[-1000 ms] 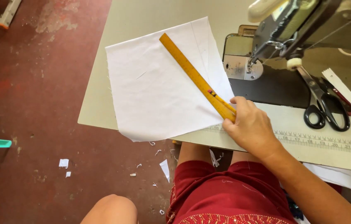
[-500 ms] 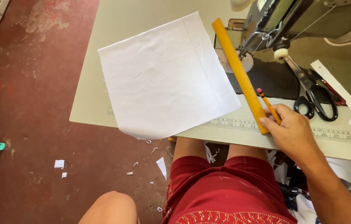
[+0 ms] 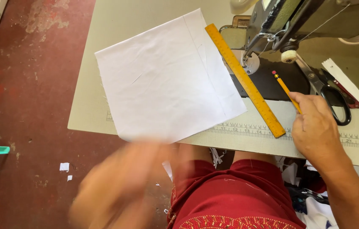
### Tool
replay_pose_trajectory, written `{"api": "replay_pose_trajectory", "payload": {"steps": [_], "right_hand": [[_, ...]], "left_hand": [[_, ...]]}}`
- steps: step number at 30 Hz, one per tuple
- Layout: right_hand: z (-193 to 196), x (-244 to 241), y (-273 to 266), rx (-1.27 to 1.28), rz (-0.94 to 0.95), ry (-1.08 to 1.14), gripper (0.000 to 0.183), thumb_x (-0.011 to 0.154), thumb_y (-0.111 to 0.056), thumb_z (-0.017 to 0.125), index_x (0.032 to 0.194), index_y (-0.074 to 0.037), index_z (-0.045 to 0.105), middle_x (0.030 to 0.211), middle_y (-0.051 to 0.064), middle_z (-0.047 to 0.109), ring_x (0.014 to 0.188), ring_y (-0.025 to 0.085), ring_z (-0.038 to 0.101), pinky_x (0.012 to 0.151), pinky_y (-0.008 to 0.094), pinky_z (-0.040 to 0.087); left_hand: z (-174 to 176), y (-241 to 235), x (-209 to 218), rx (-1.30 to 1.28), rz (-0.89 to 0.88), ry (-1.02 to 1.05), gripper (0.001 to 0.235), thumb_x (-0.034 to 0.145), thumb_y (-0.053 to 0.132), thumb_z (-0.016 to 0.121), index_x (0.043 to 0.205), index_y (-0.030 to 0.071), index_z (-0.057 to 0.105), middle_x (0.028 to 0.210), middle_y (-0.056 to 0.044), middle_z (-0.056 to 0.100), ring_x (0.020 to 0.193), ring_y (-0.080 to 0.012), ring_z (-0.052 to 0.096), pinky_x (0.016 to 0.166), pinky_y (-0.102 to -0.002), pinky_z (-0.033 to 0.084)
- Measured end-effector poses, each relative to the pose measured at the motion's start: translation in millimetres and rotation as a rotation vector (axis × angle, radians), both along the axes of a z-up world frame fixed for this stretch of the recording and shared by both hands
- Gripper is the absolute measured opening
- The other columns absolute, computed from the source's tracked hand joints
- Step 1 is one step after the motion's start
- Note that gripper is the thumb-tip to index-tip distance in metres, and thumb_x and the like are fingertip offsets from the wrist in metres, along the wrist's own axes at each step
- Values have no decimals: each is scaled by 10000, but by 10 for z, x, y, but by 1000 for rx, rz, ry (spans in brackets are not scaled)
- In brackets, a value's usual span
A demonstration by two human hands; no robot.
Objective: Measuring white fabric with a ruler, marking lines with a pencil, and cutting the fabric with scissors on a workbench.
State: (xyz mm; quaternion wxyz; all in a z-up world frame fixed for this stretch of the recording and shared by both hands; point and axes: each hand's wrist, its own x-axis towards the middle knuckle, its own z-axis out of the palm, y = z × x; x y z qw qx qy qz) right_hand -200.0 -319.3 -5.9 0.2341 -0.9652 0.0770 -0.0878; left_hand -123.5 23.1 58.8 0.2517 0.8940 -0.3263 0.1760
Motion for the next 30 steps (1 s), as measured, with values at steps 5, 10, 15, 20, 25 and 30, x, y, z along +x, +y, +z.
{"api": "replay_pose_trajectory", "payload": {"steps": [5,10,15,20,25,30], "right_hand": [[-235,136,-106,-240,87,-174,678,815,182,429,1440,42,651,1267,247,572,1116,449,528,984,536,501],[-344,194,-272,-318,113,-198,623,835,182,433,1392,76,691,1294,249,604,1144,433,533,992,513,535],[-130,-57,-537,-356,-49,-42,472,994,-83,618,1439,54,698,1348,302,611,1236,480,553,1083,555,433],[-100,63,-655,-361,-107,96,613,907,-173,661,1489,19,672,1241,308,698,1149,476,624,1029,521,447],[-220,5,-1095,524,-237,177,636,904,89,567,1521,-38,484,1134,202,433,673,251,490,395,369,401],[-164,-708,-1002,987,-313,262,693,882,-52,536,1552,-214,473,955,165,576,535,223,506,405,309,423]], "left_hand": [[-441,-66,233,167,68,91,623,1079,441,451,1538,24,391,1636,-220,320,1548,-450,212,1235,-642,184],[-967,-122,570,416,110,162,855,1044,651,328,1608,13,244,1703,-183,133,1570,-407,68,1230,-648,92],[-960,-122,628,464,99,174,911,1030,696,339,1625,21,200,1706,-186,111,1573,-394,52,1225,-657,65],[-967,-104,794,480,100,195,924,1035,713,290,1637,25,156,1712,-174,61,1572,-374,-6,1233,-647,38],[-987,-130,734,454,109,176,922,1039,703,316,1635,11,191,1708,-190,81,1568,-383,-8,1223,-664,3],[-975,-274,455,429,179,224,847,1063,646,313,1647,49,173,1715,-155,22,1575,-366,-38,1246,-640,13]]}}
